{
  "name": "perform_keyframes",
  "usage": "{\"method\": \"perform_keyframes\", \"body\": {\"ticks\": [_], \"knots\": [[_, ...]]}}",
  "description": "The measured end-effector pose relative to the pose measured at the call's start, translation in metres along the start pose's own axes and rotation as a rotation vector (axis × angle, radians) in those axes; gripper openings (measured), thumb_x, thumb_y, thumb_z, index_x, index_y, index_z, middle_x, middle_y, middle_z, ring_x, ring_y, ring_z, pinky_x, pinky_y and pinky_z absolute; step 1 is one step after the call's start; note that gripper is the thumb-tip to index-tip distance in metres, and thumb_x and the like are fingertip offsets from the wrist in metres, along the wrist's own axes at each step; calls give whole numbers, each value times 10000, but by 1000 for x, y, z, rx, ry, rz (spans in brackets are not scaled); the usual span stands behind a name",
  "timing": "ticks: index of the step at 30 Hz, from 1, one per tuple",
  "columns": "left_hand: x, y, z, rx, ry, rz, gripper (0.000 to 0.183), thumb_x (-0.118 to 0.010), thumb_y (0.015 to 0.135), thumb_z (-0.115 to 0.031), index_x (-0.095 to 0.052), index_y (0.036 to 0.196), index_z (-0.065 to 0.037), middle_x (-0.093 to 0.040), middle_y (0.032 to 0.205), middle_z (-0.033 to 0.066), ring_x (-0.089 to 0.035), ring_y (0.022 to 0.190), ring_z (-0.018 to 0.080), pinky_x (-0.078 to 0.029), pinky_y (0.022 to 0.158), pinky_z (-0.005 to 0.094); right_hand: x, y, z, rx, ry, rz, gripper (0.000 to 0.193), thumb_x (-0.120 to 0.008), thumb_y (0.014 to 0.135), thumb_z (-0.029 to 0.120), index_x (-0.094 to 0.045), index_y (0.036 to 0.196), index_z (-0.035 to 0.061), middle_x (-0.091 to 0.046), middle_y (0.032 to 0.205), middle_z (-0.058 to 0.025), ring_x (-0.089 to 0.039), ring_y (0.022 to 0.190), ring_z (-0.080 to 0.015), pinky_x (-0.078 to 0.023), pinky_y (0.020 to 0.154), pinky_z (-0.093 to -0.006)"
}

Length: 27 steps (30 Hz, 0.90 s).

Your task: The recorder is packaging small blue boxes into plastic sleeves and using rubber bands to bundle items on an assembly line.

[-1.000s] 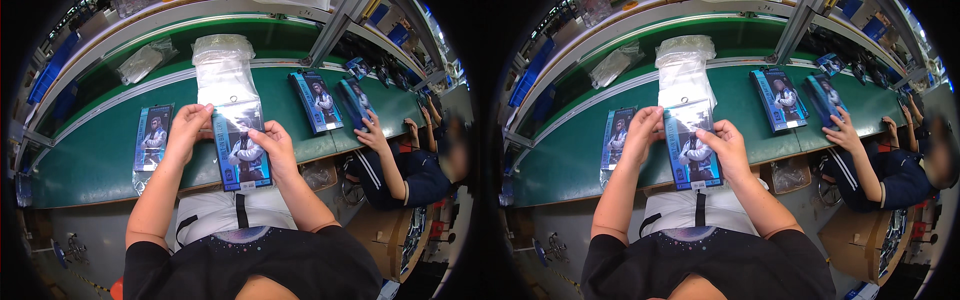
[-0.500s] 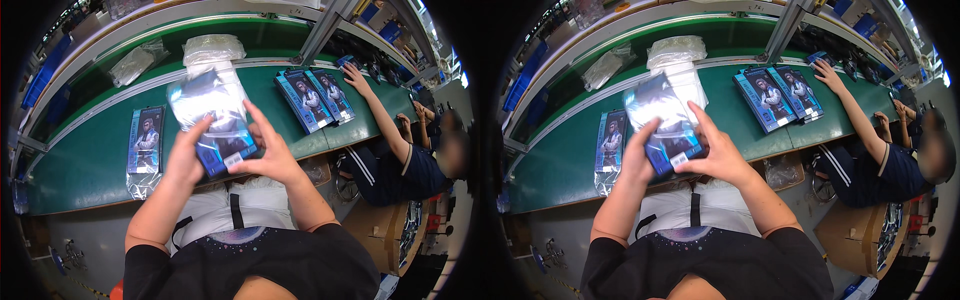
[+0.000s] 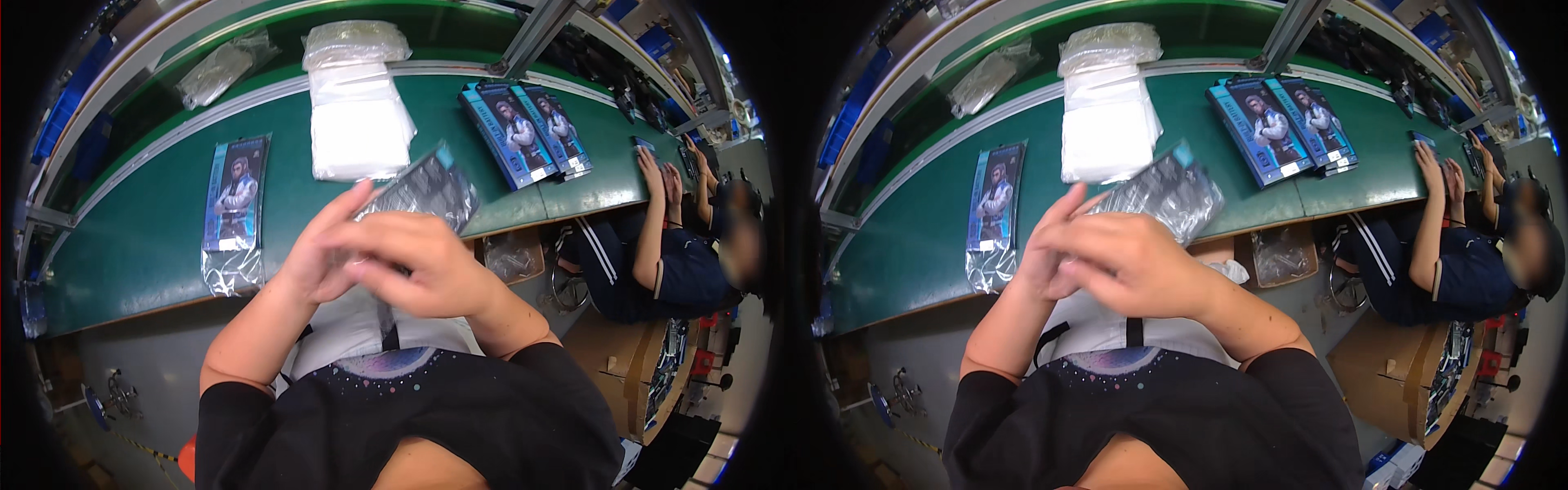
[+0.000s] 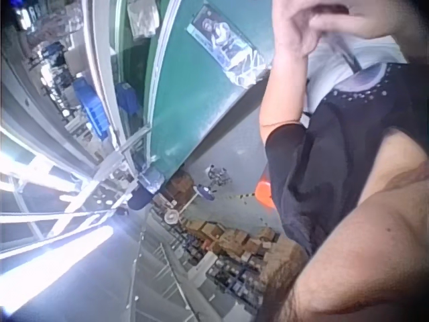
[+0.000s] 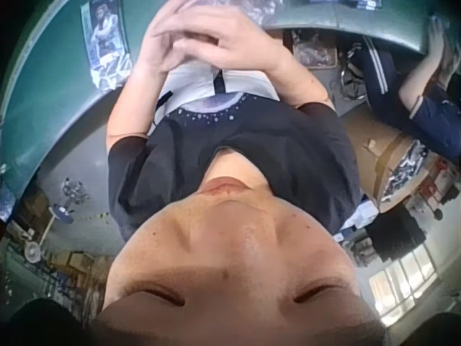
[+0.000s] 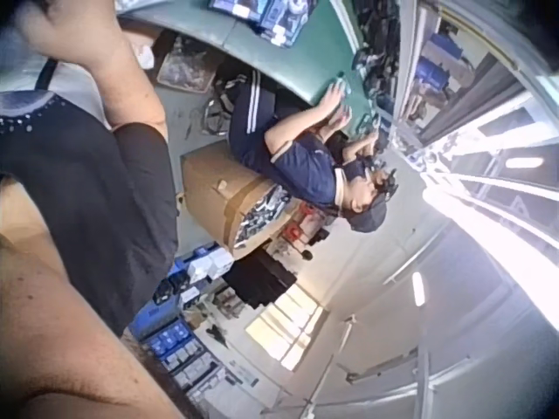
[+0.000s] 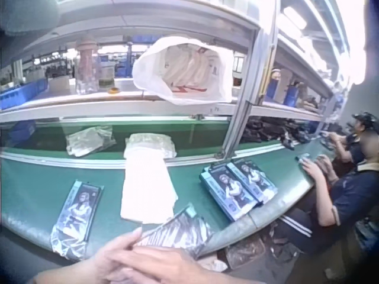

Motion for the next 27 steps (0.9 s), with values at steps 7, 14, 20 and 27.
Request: {"method": "perform_keyframes", "body": {"ticks": [7,14,20,27], "knots": [[5,0,-24,-7,-106,-96,345,-468,866,-121,-501,1121,108,-626,1035,212,-635,958,300,-501,887,432,47,-2,-17,-34,-21,-469,257,-522,912,99,-597,1112,-44,-654,953,-123,-615,862,-151,-461,750,-245],[15,-12,-36,-69,-139,-102,328,-458,847,-30,-480,1121,149,-604,1085,228,-626,983,326,-491,911,463,82,-1,-111,-670,291,-473,309,-531,941,253,-607,1081,-11,-643,984,-85,-595,881,-116,-454,732,-235],[28,-26,-41,61,-76,0,279,-487,829,-29,-521,1045,144,-631,1014,228,-637,966,309,-498,894,467,68,-12,-134,-774,528,-137,197,-587,911,237,-599,856,48,-604,790,-15,-550,691,-54,-438,620,-197],[30,-46,-41,32,-30,-15,332,-486,816,-36,-521,1086,153,-620,1066,223,-638,952,306,-488,912,444,47,-18,-124,-698,629,-197,146,-608,885,126,-533,983,48,-564,767,9,-501,602,-28,-412,562,-167]]}}
Point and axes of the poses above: each hand's wrist, its own y-axis towards the middle knuckle, its own x-axis out of the back of the hand, z = x × y, the point moved 5 cm from there along y, towards the middle knuckle
